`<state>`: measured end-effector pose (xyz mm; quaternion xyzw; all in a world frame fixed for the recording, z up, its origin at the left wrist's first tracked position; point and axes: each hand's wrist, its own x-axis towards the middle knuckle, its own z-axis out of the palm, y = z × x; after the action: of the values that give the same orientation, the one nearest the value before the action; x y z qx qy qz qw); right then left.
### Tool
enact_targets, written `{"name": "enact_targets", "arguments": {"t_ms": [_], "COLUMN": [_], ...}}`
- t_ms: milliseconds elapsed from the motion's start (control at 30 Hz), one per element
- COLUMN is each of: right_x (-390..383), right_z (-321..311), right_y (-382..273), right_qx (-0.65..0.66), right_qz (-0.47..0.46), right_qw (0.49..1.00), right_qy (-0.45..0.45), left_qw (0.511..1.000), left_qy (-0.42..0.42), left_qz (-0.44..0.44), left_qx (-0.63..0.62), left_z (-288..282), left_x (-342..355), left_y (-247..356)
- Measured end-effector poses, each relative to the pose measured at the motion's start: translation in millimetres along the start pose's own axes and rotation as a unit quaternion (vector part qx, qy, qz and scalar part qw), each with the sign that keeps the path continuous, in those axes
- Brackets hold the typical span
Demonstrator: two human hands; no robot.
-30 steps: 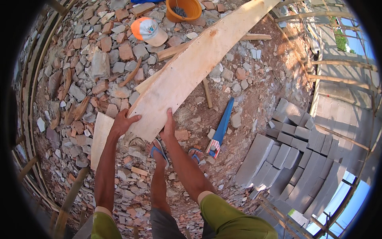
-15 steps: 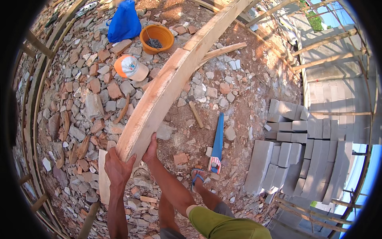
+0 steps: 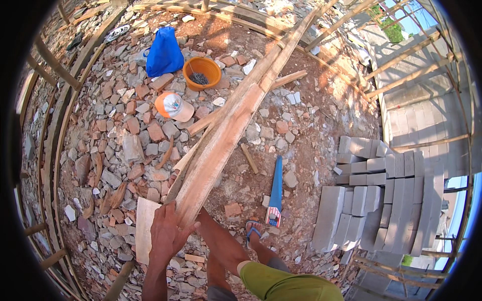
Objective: The person sits on the ground and uses a hand saw to cut a wooden plank. They hold the plank steady with one hand and saw with the other, completing the cut and separating the pieces.
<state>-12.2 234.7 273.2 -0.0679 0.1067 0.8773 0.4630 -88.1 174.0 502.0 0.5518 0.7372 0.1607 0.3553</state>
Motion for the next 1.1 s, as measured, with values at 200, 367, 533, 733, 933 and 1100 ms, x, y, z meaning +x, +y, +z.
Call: {"name": "enact_targets", "arguments": {"t_ms": [200,367,533,733,933,1100], "right_x": [6,27,32,30,19,62], "right_z": [8,-14,-21,-71,6,53], "right_y": [8,24,23,-8,-81,-164], "right_qx": [0.057,0.044,-0.098,-0.163,-0.277,-0.476], "right_qz": [0.002,-0.021,-0.034,0.048,-0.002,0.011], "right_qw": [0.998,0.999,0.993,0.97,0.894,0.815], "right_qy": [-0.008,0.022,0.063,0.172,0.353,0.33], "left_qw": [0.943,0.667,0.475,0.517,0.486,0.522], "left_qy": [0.119,-0.07,-0.084,-0.007,0.074,0.092], "left_qz": [-0.141,-0.345,-0.265,-0.283,-0.235,-0.21], "left_qx": [-0.276,-0.656,-0.835,-0.808,-0.838,-0.822], "left_z": [18,52,63,110,144,149], "left_x": [38,24,54,76,98,137], "left_y": [-121,-125,-112,-152,-233,-268]}}
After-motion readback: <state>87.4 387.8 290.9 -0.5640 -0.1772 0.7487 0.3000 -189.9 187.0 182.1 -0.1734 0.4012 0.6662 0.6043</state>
